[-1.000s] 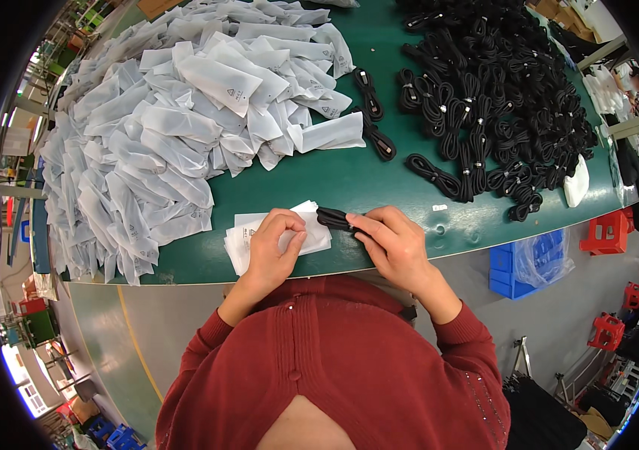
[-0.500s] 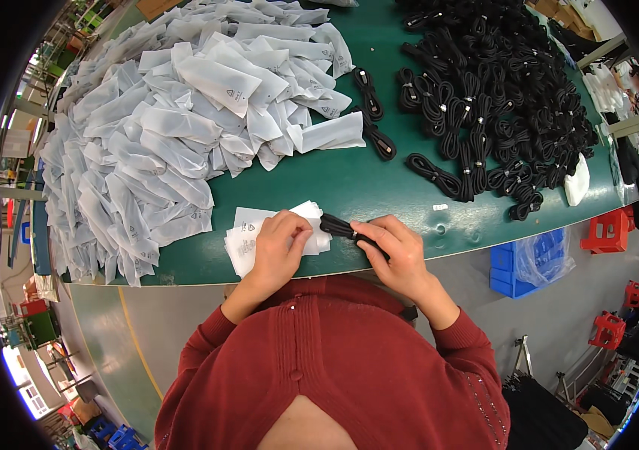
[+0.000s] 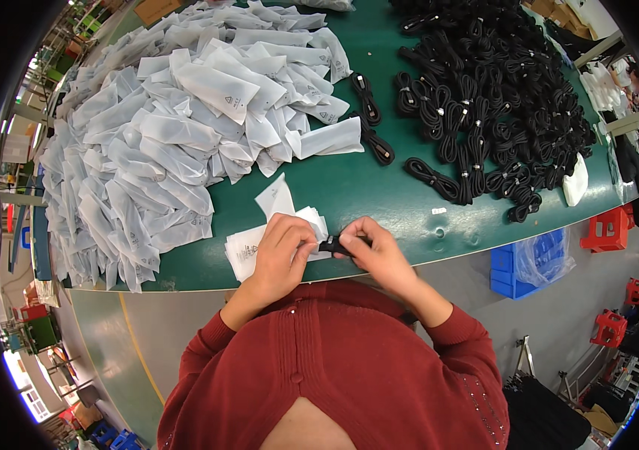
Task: The person packs cables by picking up bundled cables one by one, inserting each cable into a plastic packaging sleeve by hand, and placing the packaged cables onto a pile on the table.
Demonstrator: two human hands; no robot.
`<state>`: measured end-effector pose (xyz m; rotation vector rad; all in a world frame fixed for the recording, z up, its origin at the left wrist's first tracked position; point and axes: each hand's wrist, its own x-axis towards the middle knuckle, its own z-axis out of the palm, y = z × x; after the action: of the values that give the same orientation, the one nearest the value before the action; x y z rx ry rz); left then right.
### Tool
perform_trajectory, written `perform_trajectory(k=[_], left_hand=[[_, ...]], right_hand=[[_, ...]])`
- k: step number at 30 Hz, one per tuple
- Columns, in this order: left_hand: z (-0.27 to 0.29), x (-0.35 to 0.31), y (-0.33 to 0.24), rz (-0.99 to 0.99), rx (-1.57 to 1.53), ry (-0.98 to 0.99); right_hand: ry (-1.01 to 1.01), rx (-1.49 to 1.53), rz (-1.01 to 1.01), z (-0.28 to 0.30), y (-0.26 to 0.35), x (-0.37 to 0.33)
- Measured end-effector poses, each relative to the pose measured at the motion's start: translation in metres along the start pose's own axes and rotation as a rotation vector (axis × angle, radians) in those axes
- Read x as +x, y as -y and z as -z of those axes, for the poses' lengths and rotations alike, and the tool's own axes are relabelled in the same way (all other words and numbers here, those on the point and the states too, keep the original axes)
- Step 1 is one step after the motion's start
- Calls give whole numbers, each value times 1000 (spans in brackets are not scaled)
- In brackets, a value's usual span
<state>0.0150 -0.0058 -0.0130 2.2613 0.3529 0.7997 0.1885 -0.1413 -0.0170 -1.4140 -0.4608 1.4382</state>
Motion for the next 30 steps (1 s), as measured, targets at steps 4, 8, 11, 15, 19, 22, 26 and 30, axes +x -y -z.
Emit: perform_trajectory(k=[4,8,11,15,19,22,26,30], left_hand=[[9,10,2,44,-17,-76],[26,25,1,-10,70,-112],[27,24,1,-63,124,-80],[23,29,0,-68,117,-61],[35,43,1,44,-40,-100],[49,46,8,316,-523,-107],[103,79,36,404,-1110,-367],[171,123,70,274,-147,-751]], right_hand=[[-95,-552,797,-22,14,0],[-253,-518,825,-16,12,13],[-177,137,230,-18,23,20],[-95,176,167,-29,20,27],[-79,-82,735,-45,15,30],[25,-228,966,-44,39,33],[-416,-697,1093,-19,61,50],[-712,-1246,1030,21,65,79]])
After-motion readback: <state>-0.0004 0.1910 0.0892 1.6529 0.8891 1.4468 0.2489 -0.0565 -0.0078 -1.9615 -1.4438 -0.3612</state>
